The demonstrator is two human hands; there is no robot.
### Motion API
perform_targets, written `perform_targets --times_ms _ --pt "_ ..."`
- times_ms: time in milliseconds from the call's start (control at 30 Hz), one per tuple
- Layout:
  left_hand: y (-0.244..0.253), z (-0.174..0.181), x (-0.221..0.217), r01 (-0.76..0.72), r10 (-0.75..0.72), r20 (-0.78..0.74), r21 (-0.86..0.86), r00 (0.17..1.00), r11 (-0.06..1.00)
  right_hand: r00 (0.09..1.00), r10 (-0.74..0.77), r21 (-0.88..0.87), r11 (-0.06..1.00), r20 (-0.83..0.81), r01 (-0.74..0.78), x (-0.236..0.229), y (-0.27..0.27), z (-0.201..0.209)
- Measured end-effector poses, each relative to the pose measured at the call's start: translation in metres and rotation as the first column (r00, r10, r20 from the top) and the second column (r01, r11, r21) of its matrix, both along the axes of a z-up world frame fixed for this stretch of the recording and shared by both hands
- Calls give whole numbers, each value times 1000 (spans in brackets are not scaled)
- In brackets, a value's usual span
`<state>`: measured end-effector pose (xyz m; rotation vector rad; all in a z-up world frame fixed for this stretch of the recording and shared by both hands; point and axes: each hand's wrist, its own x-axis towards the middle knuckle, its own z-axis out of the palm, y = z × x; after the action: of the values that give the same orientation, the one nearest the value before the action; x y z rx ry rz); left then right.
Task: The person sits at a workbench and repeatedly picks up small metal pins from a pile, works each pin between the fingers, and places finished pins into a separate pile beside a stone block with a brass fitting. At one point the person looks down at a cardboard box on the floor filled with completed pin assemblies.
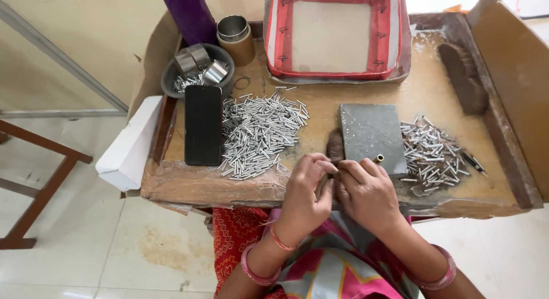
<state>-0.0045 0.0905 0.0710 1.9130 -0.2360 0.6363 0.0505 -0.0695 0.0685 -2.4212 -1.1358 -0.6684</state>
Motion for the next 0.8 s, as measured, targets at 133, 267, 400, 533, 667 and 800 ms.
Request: perform_targets --times_ms 133,267,400,533,667,800 --pt "9 8 3 -1 9 -67 120 998 993 999 28 88 996 -46 -24 2 2 0" --pt "5 -3 12 5 18 -92 247 996 969 998 34 137 990 -58 -26 3 1 -1" --pt "3 -8 19 -23 56 -105 289 993 957 1000 17 139 990 3 -17 2 4 1" --pt "3 -10 19 -20 51 -105 276 993 961 977 178 473 875 -114 -104 0 -15 -13" --pt "3 -10 13 -29 50 -70 273 996 962 960 218 538 838 -173 -93 -10 -27 -18" --pt "1 2 3 -19 27 -35 207 999 978 986 146 282 952 -81 -118 -22 -28 -13"
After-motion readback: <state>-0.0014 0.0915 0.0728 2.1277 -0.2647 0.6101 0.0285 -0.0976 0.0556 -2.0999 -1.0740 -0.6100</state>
